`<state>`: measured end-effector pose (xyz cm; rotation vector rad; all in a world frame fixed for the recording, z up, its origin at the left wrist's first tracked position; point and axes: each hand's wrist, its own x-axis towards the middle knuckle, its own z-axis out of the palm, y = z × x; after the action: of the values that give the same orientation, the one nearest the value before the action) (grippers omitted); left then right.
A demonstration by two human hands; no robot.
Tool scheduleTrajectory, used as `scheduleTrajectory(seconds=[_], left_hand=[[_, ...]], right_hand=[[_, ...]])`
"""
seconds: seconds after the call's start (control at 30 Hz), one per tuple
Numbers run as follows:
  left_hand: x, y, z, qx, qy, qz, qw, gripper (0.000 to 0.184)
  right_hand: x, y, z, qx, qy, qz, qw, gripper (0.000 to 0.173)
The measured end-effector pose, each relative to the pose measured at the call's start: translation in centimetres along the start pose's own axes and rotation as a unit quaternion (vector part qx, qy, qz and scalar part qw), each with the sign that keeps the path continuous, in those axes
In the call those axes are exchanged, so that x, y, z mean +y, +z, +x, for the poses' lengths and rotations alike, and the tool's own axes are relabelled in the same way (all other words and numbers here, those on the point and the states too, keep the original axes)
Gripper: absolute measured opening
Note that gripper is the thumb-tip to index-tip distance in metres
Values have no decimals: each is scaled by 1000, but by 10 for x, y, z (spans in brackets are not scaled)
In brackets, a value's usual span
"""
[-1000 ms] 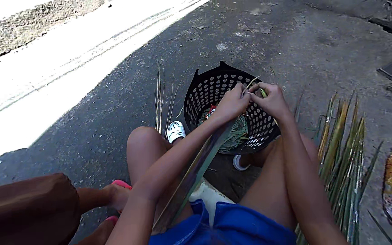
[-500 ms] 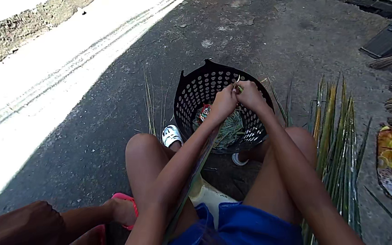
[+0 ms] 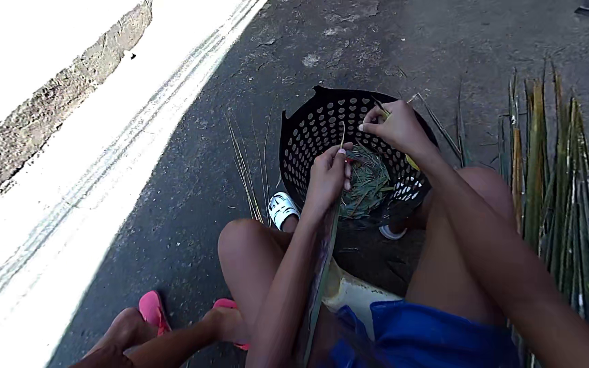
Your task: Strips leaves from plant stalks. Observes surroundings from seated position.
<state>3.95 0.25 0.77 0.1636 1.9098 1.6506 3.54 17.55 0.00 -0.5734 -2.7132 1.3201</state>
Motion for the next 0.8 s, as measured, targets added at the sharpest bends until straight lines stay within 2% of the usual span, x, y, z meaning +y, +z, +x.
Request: scheduleTrajectory(seconds=[0.1,0.23,0.4,0.6,0.67,0.73,0.8], left_hand=[[1,-1,-5,5,14,-61,998,34],[3,0,-6,22,44,-36,998,28],[2,13,-8,44,75,95,992,29],[-3,7,4,39,50,74,995,31],[3,7,-4,29,41,39,998,30],[13,14,-28,2,55,-19,998,28],[12,12,-43,-3,85,-30,996,29]], right_hand=[[-3,8,-20,-72,-120,-23,990,11],[1,13,-29,-76,-205,-38,975,10],[-11,13,-30,-107,-147,-29,983,7],[-20,30,-12,-130,-45,-76,988,16],[-14,33,0,-101,-2,-75,992,19],[11,19,24,-30,52,-53,997,17],[13,6,26,38,52,-29,998,16]])
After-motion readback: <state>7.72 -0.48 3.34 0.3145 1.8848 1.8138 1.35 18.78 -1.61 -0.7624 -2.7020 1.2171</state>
